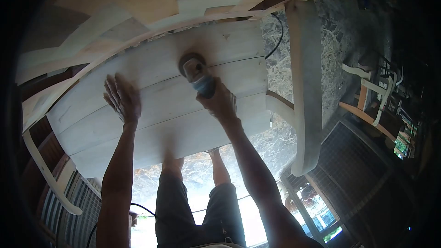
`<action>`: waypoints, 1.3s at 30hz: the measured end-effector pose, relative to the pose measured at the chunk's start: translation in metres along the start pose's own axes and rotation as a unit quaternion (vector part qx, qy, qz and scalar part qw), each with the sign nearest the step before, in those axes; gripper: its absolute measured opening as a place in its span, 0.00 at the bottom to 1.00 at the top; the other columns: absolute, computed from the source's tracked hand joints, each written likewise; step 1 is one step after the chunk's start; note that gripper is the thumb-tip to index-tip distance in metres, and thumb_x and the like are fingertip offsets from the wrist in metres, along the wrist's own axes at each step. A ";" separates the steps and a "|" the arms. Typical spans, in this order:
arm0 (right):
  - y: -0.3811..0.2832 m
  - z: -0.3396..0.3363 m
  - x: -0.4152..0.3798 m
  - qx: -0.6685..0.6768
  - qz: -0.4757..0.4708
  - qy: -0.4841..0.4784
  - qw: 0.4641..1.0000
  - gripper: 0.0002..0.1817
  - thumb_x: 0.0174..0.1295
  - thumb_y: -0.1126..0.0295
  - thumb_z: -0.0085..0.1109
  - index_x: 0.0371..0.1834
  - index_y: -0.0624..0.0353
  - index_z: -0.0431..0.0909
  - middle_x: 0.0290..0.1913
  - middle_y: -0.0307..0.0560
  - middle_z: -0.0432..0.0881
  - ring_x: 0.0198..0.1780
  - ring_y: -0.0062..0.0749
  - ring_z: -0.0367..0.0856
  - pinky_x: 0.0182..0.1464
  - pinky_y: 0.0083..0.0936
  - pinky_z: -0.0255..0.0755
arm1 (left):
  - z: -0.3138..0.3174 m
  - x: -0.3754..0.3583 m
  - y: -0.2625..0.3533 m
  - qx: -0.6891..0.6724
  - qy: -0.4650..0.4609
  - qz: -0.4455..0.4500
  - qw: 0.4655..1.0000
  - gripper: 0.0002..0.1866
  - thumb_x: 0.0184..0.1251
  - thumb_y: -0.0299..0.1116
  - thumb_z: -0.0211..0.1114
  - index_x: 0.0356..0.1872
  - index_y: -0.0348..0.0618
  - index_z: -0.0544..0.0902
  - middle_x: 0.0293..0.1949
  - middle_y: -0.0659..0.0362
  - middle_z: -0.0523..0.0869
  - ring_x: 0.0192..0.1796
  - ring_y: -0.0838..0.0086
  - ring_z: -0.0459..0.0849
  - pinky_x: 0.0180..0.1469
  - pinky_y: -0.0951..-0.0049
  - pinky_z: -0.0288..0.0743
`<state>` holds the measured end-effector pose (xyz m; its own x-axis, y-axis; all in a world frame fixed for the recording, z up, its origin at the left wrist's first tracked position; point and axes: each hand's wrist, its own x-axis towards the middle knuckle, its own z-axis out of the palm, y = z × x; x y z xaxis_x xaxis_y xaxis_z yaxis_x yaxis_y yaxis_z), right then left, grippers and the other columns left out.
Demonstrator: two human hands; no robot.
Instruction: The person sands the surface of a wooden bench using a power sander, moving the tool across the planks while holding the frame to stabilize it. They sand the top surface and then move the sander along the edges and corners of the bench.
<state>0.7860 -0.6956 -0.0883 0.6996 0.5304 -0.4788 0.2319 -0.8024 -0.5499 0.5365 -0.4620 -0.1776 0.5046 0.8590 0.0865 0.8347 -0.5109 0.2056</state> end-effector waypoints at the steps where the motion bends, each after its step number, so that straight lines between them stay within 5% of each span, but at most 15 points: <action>1: 0.012 -0.010 0.005 0.010 0.013 0.016 1.000 0.33 0.56 0.52 0.82 0.58 0.58 0.79 0.46 0.63 0.92 0.46 0.63 0.94 0.51 0.55 0.87 | 0.000 0.002 -0.001 0.002 0.004 0.003 1.000 0.42 0.90 0.61 0.51 0.95 0.56 0.55 0.95 0.51 0.52 0.96 0.50 0.46 0.92 0.32 0.35; 7: 0.057 -0.039 0.035 0.107 0.093 0.132 0.981 0.32 0.59 0.51 0.80 0.59 0.62 0.79 0.37 0.61 0.93 0.39 0.61 0.94 0.44 0.53 0.85 | 0.001 0.003 0.003 0.008 0.003 0.009 1.000 0.43 0.89 0.62 0.54 0.94 0.55 0.55 0.95 0.49 0.53 0.95 0.48 0.48 0.90 0.29 0.39; 10: 0.031 -0.030 0.043 0.115 0.068 0.116 0.984 0.34 0.58 0.50 0.80 0.60 0.61 0.80 0.39 0.63 0.93 0.40 0.62 0.94 0.45 0.55 0.86 | -0.001 -0.001 0.002 0.022 -0.001 0.007 1.000 0.42 0.90 0.62 0.52 0.94 0.55 0.55 0.95 0.48 0.52 0.95 0.47 0.48 0.90 0.28 0.40; 13: -0.013 -0.008 0.049 0.022 -0.003 0.037 0.999 0.36 0.56 0.51 0.80 0.63 0.59 0.78 0.48 0.64 0.93 0.51 0.67 0.93 0.56 0.59 0.85 | 0.027 0.005 0.009 0.040 0.017 -0.042 0.998 0.43 0.91 0.63 0.52 0.94 0.53 0.54 0.94 0.42 0.51 0.95 0.42 0.47 0.89 0.25 0.42; 16: -0.027 0.014 0.061 0.051 -0.040 -0.038 0.997 0.36 0.56 0.52 0.79 0.64 0.57 0.77 0.50 0.64 0.92 0.54 0.68 0.92 0.59 0.60 0.84 | 0.049 0.017 0.076 0.046 -0.017 -0.121 0.991 0.48 0.89 0.68 0.50 0.95 0.49 0.51 0.93 0.36 0.50 0.95 0.40 0.45 0.89 0.24 0.40; 20: -0.018 -0.022 0.072 0.032 0.004 0.014 0.999 0.34 0.57 0.51 0.78 0.62 0.59 0.79 0.47 0.66 0.93 0.51 0.69 0.93 0.56 0.59 0.84 | 0.062 0.021 0.098 0.020 0.017 -0.146 0.989 0.56 0.83 0.77 0.49 0.94 0.44 0.49 0.93 0.34 0.46 0.95 0.39 0.42 0.89 0.24 0.37; 26: 0.018 -0.075 0.093 0.095 0.089 0.064 0.989 0.33 0.58 0.51 0.76 0.62 0.59 0.79 0.45 0.63 0.94 0.50 0.64 0.95 0.56 0.57 0.85 | 0.064 0.023 0.103 0.021 0.016 -0.160 0.987 0.56 0.84 0.77 0.49 0.94 0.45 0.49 0.93 0.36 0.47 0.95 0.38 0.43 0.89 0.25 0.38; 31: 0.013 -0.051 0.080 0.072 -0.015 0.021 0.997 0.36 0.58 0.50 0.80 0.63 0.59 0.78 0.49 0.64 0.93 0.53 0.65 0.93 0.57 0.56 0.85 | 0.060 0.022 0.102 0.028 -0.014 -0.169 0.985 0.56 0.84 0.79 0.44 0.95 0.45 0.46 0.94 0.38 0.43 0.95 0.40 0.39 0.90 0.27 0.35; 39: 0.029 -0.078 0.088 0.069 0.055 0.039 0.995 0.35 0.58 0.51 0.80 0.63 0.60 0.78 0.45 0.65 0.93 0.48 0.65 0.94 0.53 0.57 0.86 | 0.058 0.025 0.107 0.052 -0.017 -0.167 0.985 0.55 0.84 0.79 0.43 0.95 0.48 0.45 0.95 0.41 0.43 0.95 0.41 0.41 0.91 0.30 0.36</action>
<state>0.9068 -0.6939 -0.0930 0.7677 0.4143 -0.4888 0.0598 -0.8058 -0.5892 0.6508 -0.4973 -0.2096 0.2046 0.9788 -0.0020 0.9722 -0.2030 0.1165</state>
